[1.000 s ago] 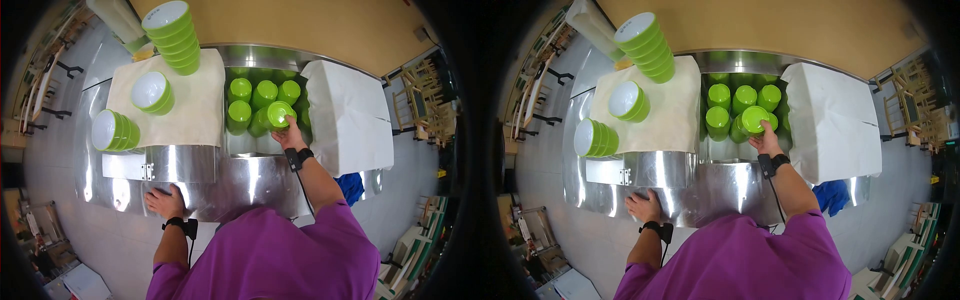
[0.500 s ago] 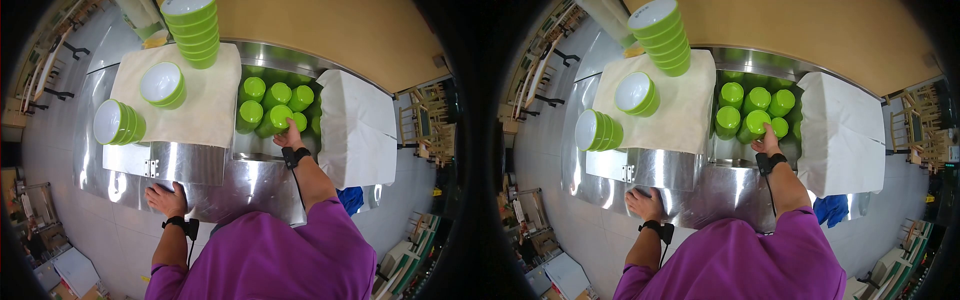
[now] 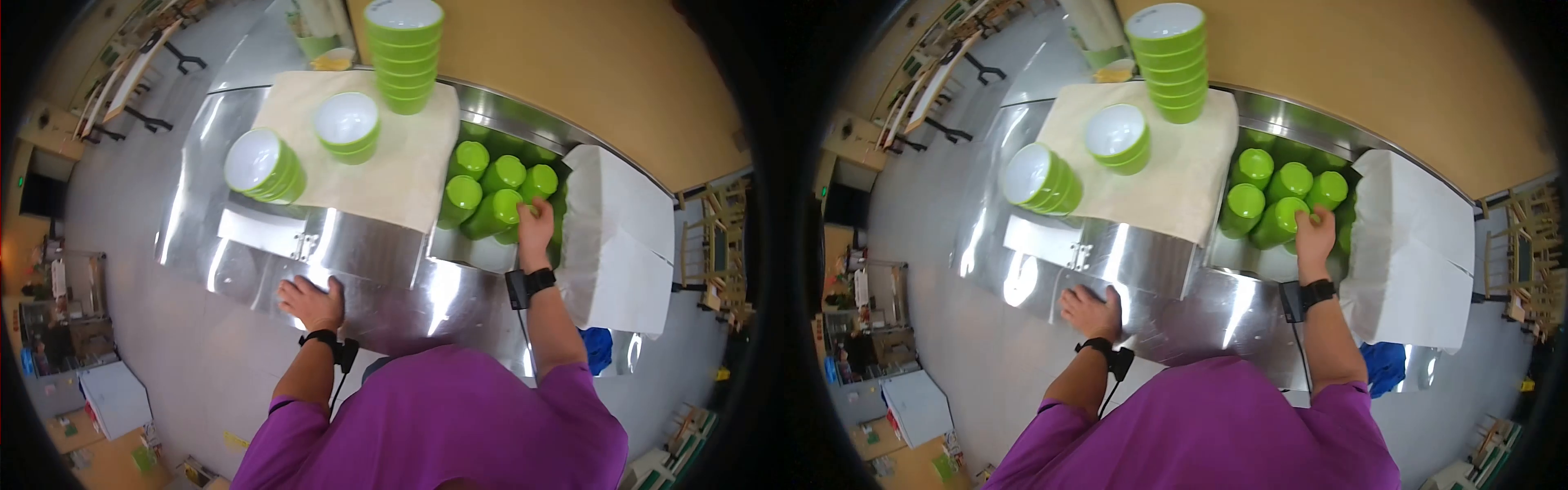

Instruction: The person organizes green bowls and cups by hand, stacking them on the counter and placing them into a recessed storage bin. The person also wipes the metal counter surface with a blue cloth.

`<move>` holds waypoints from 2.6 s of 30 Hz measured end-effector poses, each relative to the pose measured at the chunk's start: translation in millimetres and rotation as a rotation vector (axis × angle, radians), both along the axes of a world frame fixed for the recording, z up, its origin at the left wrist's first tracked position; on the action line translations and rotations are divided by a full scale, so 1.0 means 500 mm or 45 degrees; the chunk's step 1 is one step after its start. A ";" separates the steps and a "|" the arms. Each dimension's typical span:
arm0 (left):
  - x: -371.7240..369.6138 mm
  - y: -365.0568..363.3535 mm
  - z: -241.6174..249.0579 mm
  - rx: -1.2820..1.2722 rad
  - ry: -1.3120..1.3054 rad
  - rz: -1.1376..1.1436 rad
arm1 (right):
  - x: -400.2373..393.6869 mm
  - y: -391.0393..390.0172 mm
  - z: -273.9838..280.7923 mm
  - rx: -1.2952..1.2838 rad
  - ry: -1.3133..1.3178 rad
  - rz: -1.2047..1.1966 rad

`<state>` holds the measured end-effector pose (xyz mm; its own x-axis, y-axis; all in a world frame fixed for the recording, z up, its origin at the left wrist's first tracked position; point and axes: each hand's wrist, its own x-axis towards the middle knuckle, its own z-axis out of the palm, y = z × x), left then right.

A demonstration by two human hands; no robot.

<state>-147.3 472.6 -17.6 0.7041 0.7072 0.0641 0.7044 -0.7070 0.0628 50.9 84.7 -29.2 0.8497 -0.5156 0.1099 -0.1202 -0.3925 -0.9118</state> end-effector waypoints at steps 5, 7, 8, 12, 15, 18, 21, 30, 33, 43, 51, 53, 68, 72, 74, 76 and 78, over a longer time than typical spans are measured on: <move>-0.011 0.008 -0.024 -0.011 -0.024 -0.015 | 0.101 0.261 0.255 0.017 -0.287 0.806; -0.012 0.006 -0.017 -0.014 -0.022 -0.021 | 0.124 0.356 0.296 -0.585 -0.639 1.017; -0.010 0.005 -0.014 -0.035 -0.021 -0.011 | 0.123 0.397 0.309 -0.612 -0.543 1.080; -0.006 0.004 0.007 -0.197 0.003 0.031 | 0.141 0.492 0.306 -0.688 -0.280 1.198; -0.004 0.004 0.007 -0.213 0.031 0.040 | 0.165 0.511 0.258 -0.614 -0.300 1.177; -0.003 0.002 0.010 -0.223 0.036 0.055 | 0.168 0.526 0.227 -0.486 -0.335 1.107; -0.008 0.005 -0.004 -0.195 0.003 0.033 | 0.161 0.528 0.226 -0.380 -0.382 1.084; -0.008 -0.001 -0.009 0.031 0.048 0.002 | 0.062 0.367 0.264 0.124 -0.444 0.929; -0.009 0.000 -0.029 0.052 -0.011 -0.017 | 0.015 0.258 0.239 0.705 -0.280 0.716; -0.009 0.009 -0.037 -0.022 0.134 0.039 | -0.047 -0.161 0.036 1.432 0.110 -0.177; -0.015 0.024 -0.061 0.037 0.161 0.045 | -0.018 -0.172 -0.077 1.630 0.349 -0.406; -0.012 0.016 -0.046 0.007 0.184 0.051 | -0.013 -0.167 -0.094 1.663 0.342 -0.348; -0.009 0.020 -0.053 -0.019 0.215 0.066 | 0.023 -0.159 -0.186 1.793 0.439 -0.264; -0.016 0.028 -0.066 0.006 0.202 0.050 | 0.027 -0.154 -0.207 1.793 0.462 -0.367; -0.019 0.027 -0.064 0.022 0.208 0.035 | 0.024 -0.153 -0.214 1.777 0.508 -0.434; -0.018 0.025 -0.065 0.028 0.206 0.037 | 0.031 -0.153 -0.224 1.759 0.543 -0.418; -0.018 0.028 -0.065 0.031 0.211 0.041 | 0.033 -0.156 -0.236 1.748 0.520 -0.371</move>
